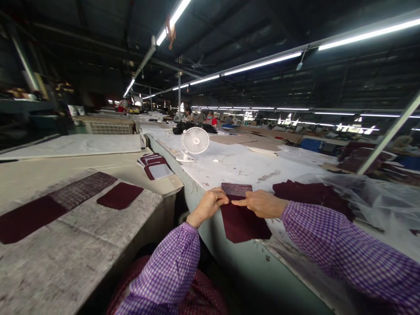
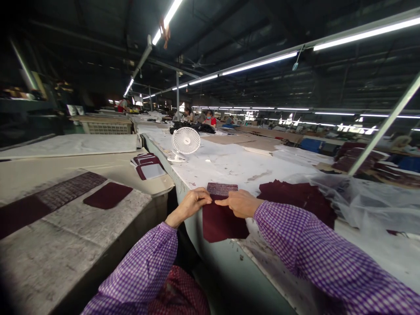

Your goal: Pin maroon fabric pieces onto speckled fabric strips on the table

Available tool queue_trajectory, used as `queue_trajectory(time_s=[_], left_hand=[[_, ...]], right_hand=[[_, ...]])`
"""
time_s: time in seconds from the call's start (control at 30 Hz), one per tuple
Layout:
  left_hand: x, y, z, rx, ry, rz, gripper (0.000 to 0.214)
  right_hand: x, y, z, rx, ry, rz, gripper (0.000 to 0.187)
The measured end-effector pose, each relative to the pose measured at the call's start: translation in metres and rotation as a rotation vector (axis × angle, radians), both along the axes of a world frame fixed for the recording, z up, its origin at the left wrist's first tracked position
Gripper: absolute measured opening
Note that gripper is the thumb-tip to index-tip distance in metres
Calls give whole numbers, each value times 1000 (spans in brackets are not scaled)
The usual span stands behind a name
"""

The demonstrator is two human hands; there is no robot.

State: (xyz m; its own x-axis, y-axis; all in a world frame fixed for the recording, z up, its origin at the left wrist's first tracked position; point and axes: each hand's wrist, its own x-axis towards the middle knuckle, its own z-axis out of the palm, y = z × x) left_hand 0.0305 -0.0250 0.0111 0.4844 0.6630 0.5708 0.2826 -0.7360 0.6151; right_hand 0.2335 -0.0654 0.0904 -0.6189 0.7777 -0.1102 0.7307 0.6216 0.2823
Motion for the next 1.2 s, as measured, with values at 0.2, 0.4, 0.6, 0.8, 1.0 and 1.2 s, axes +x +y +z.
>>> queue_trajectory(time_s=[0.2, 0.4, 0.6, 0.8, 1.0, 1.2], left_hand=[[-6, 0, -1, -106, -85, -30, 10], [-9, -1, -2, -100, -118, -57, 10], [-11, -3, -3, -63, -125, -62, 11], [-13, -4, -5, -115, -183, -64, 18], [-12, -4, -5, -78, -141, -20, 9], [-14, -8, -11, 10, -168, -63, 16]], right_hand=[[-4, 5, 2, -3, -25, 44, 52], [-6, 9, 5, -53, -93, 53, 56], [-11, 11, 7, -64, -101, 69, 57], [-19, 11, 14, -119, -116, 38, 60], [-20, 11, 17, -148, -128, 27, 61], [-25, 9, 24, -179, -170, 12, 62]])
